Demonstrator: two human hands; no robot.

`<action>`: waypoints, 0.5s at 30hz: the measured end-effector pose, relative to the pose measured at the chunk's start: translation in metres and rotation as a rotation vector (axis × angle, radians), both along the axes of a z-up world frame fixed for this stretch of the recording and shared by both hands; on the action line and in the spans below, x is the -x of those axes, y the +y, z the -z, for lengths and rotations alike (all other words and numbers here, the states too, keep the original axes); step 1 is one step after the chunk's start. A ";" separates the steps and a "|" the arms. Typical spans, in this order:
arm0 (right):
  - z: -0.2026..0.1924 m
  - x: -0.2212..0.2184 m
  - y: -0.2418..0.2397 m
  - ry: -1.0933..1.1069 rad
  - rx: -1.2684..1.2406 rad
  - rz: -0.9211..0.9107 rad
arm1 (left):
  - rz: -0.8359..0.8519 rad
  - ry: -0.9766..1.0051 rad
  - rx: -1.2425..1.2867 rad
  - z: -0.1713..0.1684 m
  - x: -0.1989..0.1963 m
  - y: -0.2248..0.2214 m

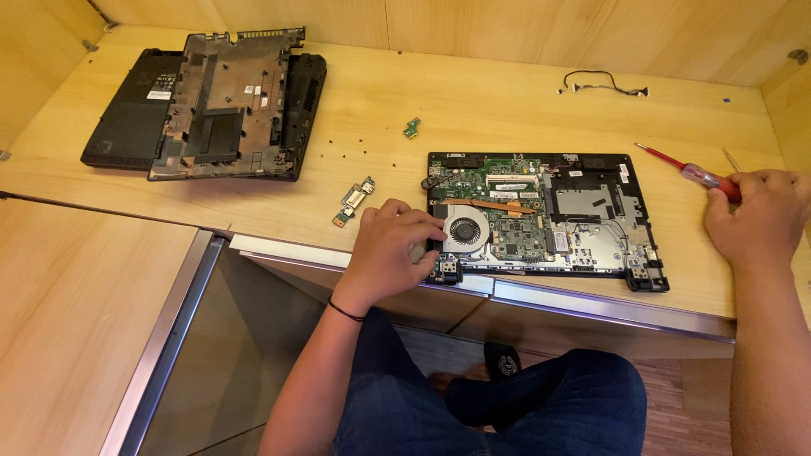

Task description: Positioning internal hardware components and connecting ribbon cables inside a laptop chassis during a repair.

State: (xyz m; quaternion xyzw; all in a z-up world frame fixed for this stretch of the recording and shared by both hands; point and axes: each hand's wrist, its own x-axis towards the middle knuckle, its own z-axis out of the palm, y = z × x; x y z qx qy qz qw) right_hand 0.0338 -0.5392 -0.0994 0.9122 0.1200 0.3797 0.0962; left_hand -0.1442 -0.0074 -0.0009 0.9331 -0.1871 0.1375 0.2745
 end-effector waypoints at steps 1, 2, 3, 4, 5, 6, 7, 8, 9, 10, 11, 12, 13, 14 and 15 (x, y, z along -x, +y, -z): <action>0.001 -0.001 0.000 -0.016 0.009 0.000 | -0.024 -0.056 -0.020 0.003 0.000 -0.001; 0.001 -0.002 0.000 -0.031 0.019 0.000 | -0.048 -0.112 -0.039 0.005 -0.001 -0.002; 0.003 -0.003 -0.002 -0.034 0.017 -0.005 | -0.053 -0.115 -0.041 0.006 0.002 -0.005; 0.005 -0.005 -0.004 -0.012 -0.008 -0.024 | -0.066 -0.137 -0.057 0.007 0.004 -0.007; 0.007 -0.008 -0.005 0.010 -0.032 -0.045 | -0.082 -0.158 -0.072 0.009 0.007 -0.010; 0.006 -0.006 -0.004 0.007 -0.032 -0.053 | -0.090 -0.161 -0.072 0.012 0.013 -0.013; 0.006 -0.005 -0.003 0.112 -0.201 -0.091 | -0.089 -0.249 0.002 0.016 0.020 -0.016; 0.006 -0.004 -0.002 0.218 -0.369 -0.128 | -0.087 -0.339 0.076 0.020 0.027 -0.019; 0.011 -0.008 -0.004 0.219 -0.369 -0.137 | -0.096 -0.340 0.074 0.023 0.030 -0.014; 0.016 -0.012 -0.007 0.250 -0.460 -0.147 | -0.147 -0.385 0.132 0.027 0.033 -0.009; 0.022 -0.014 -0.011 0.282 -0.552 -0.154 | -0.194 -0.429 0.191 0.030 0.036 -0.005; 0.033 -0.024 -0.018 0.284 -0.553 -0.160 | -0.199 -0.429 0.189 0.032 0.034 0.007; 0.043 -0.032 -0.027 0.268 -0.557 -0.179 | -0.374 -0.429 0.127 0.034 0.032 0.017; 0.054 -0.040 -0.037 0.251 -0.561 -0.198 | -0.548 -0.425 0.064 0.036 0.030 0.028; 0.059 -0.043 -0.040 0.254 -0.561 -0.201 | -0.552 -0.424 0.063 0.038 0.028 0.039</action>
